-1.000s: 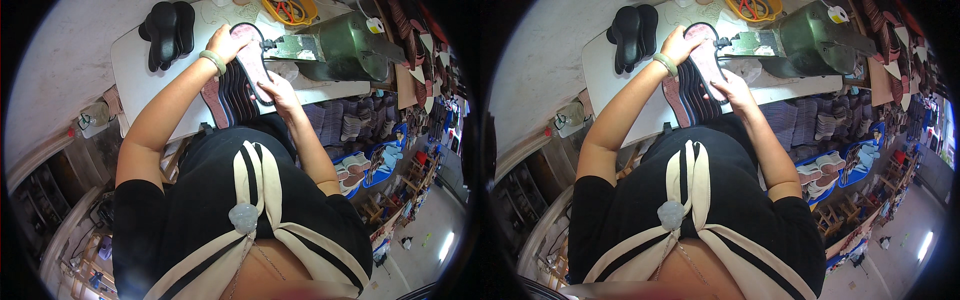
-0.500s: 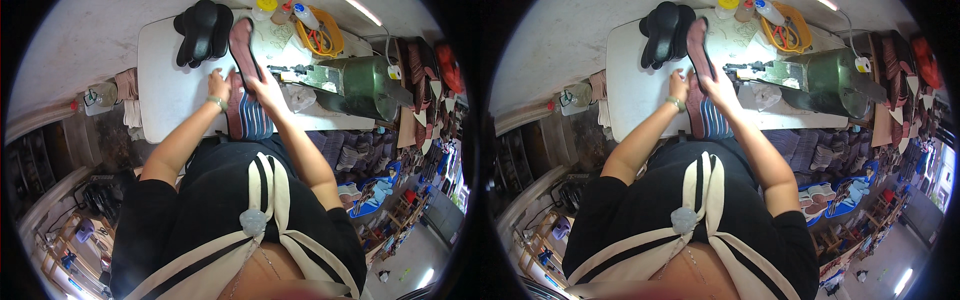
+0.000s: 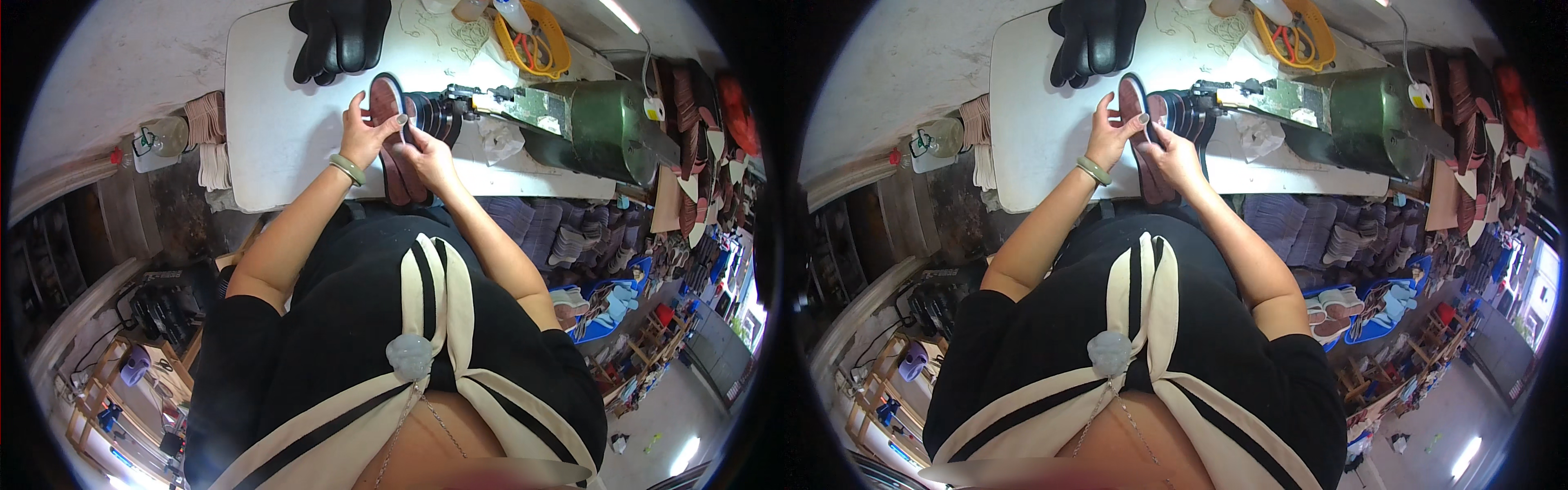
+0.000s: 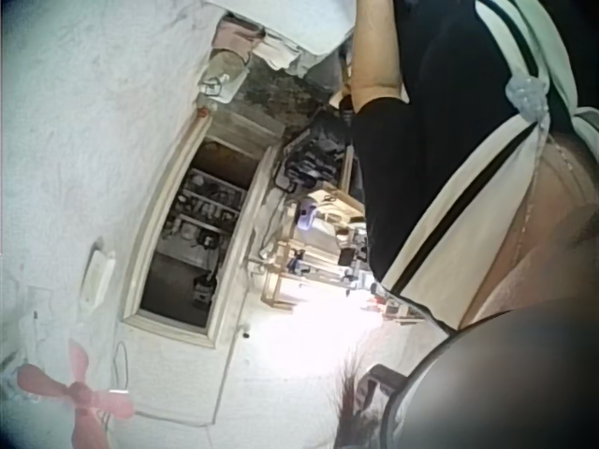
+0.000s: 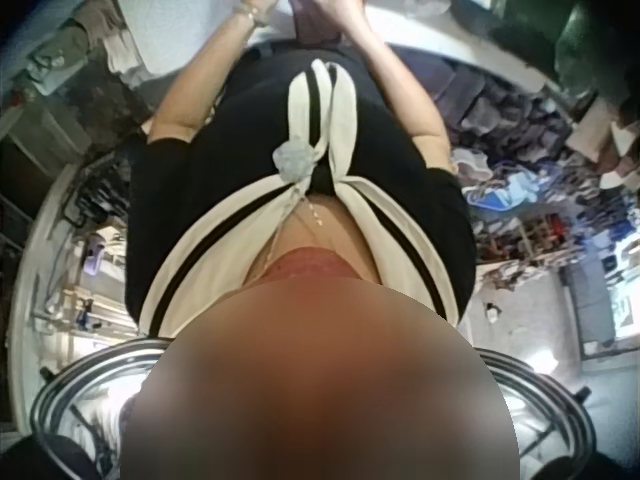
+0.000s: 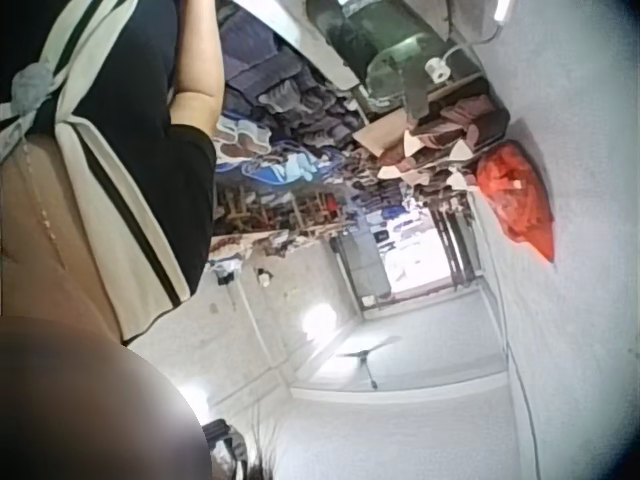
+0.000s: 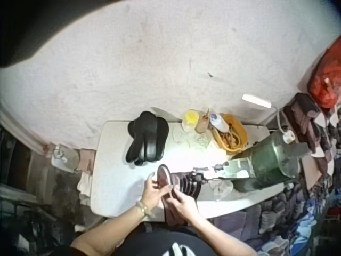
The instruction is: Assembling inner soles and shoe uppers at a factory workstation.
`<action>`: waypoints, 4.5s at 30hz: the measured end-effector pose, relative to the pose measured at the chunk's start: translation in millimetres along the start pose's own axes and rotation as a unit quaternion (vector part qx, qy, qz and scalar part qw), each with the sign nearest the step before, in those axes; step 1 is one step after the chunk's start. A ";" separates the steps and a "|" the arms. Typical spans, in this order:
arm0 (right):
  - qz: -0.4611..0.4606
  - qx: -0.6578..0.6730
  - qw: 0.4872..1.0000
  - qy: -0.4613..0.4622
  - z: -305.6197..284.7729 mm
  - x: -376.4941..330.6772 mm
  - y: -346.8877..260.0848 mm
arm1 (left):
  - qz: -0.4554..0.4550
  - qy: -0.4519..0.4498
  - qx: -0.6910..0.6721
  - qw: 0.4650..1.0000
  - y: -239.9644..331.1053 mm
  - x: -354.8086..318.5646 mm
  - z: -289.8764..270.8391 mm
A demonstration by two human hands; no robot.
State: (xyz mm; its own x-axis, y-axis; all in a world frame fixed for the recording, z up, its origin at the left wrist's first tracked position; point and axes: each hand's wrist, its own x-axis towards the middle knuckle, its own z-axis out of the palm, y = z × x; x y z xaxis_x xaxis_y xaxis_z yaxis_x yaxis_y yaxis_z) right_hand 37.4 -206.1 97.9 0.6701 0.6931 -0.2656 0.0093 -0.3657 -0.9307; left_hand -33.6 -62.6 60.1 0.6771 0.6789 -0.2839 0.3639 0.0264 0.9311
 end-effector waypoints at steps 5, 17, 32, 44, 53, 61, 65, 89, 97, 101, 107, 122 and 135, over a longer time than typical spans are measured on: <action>0.086 0.291 0.952 -0.025 -39.5 1.9 -16.3 | -0.135 -0.134 -0.376 0.907 62.3 -23.7 -9.5; -0.140 -0.409 0.895 0.109 -62.9 -40.4 -58.4 | -0.171 -0.235 -0.407 0.866 89.9 -17.2 41.4; 0.170 0.415 0.893 0.030 -125.9 -52.9 -34.3 | 0.008 -0.082 -0.089 0.993 103.8 46.9 112.3; 0.150 0.403 0.899 0.082 -86.3 0.9 -34.6 | 0.616 -0.433 0.386 0.533 196.3 125.0 87.4; 0.163 0.361 0.914 0.086 -93.4 17.0 -32.4 | 0.361 -0.533 0.513 0.568 243.4 111.7 81.3; 0.131 0.289 0.945 0.075 -110.1 14.4 -26.9 | 0.381 -0.418 0.493 0.661 188.3 98.8 72.3; 0.130 0.257 0.954 0.082 -118.3 6.1 -30.4 | 0.327 -0.399 0.489 0.704 177.5 87.1 70.8; 0.177 0.447 0.876 -0.023 -76.7 -104.8 -34.7 | 0.059 -0.271 0.280 0.919 154.1 46.8 86.3; 0.112 0.425 0.898 -0.002 -71.6 -69.7 -11.2 | 0.315 -0.042 0.280 0.906 119.2 80.8 96.3; 0.077 0.440 0.894 0.011 -68.5 -50.6 -7.1 | 0.247 -0.021 0.224 0.943 128.2 77.2 106.7; 0.076 0.444 0.891 0.057 -71.4 -30.9 -9.4 | 0.134 -0.038 0.093 0.986 156.2 75.5 107.9; 0.138 0.377 0.911 0.092 -89.5 4.8 -23.3 | 0.345 -0.491 0.399 0.694 176.0 124.1 78.5; 0.136 0.262 0.950 0.101 -96.6 16.5 -26.1 | 0.148 -0.418 0.235 0.865 152.3 96.1 55.9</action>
State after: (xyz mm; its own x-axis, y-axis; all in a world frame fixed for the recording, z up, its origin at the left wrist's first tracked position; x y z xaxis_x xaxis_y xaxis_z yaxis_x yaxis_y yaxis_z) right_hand 119.9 -245.1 142.2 0.7249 0.4642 -0.5090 -0.5196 -0.1167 -0.8464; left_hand 122.6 -34.3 161.8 0.9395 -0.1675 -0.2988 0.1825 -0.4933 0.8505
